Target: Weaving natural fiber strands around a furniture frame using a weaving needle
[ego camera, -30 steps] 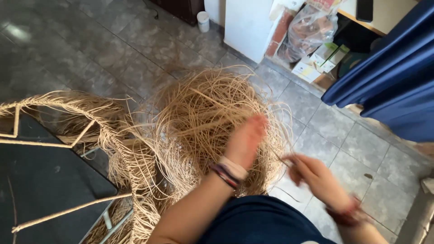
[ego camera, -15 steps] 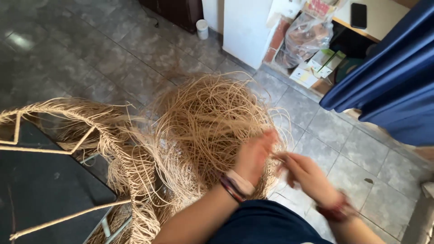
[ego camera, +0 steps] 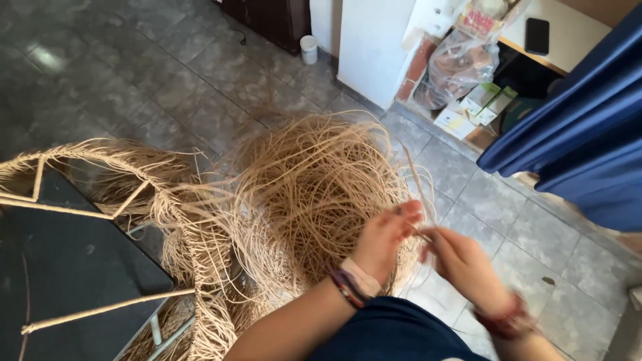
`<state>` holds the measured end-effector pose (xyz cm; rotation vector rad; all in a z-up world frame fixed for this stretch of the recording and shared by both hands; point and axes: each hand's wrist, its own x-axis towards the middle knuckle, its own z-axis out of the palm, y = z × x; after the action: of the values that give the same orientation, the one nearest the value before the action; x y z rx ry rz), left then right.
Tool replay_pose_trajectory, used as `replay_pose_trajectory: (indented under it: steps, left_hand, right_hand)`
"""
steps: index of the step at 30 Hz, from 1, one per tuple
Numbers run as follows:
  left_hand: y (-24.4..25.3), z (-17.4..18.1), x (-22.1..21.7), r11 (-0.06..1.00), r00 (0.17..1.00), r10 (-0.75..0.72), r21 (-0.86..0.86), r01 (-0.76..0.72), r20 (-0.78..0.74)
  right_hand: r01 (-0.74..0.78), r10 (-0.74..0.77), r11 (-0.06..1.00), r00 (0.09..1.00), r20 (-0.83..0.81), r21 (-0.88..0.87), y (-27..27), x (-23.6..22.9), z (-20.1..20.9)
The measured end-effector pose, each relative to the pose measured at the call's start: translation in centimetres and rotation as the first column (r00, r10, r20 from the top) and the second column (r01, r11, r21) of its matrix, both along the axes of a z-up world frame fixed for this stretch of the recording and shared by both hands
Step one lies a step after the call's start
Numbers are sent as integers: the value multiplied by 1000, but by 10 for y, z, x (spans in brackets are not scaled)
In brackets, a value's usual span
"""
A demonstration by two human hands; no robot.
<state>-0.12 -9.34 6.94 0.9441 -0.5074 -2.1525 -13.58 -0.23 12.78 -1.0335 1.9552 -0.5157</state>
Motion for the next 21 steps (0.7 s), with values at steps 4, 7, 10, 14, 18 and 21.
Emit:
replay_pose_trajectory:
  steps: [4, 7, 10, 14, 18, 21]
  left_hand:
    - [-10, 51, 25, 908, 957, -111, -364, 207, 269]
    - [-42, 49, 51, 919, 965, 33, -388, 73, 260]
    - [-27, 95, 50, 990, 968, 11, -142, 25, 251]
    - [14, 33, 18, 929, 981, -192, -319, 188, 18]
    - [-4, 80, 52, 909, 960, -16, -397, 131, 280]
    - [-1, 70, 56, 905, 977, 37, -421, 57, 211]
  right_hand:
    - [-73, 72, 977, 997, -13, -199, 4, 3, -12]
    - [-116, 114, 987, 993, -19, -114, 24, -17, -13]
    - [-113, 122, 988, 989, 88, -106, 25, -15, -11]
    - [-116, 166, 956, 971, 171, -270, 3, 12, -11]
    - [-181, 210, 946, 974, 84, -269, 18, 7, -3]
    - [-175, 236, 953, 939, 249, -246, 26, 5, -1]
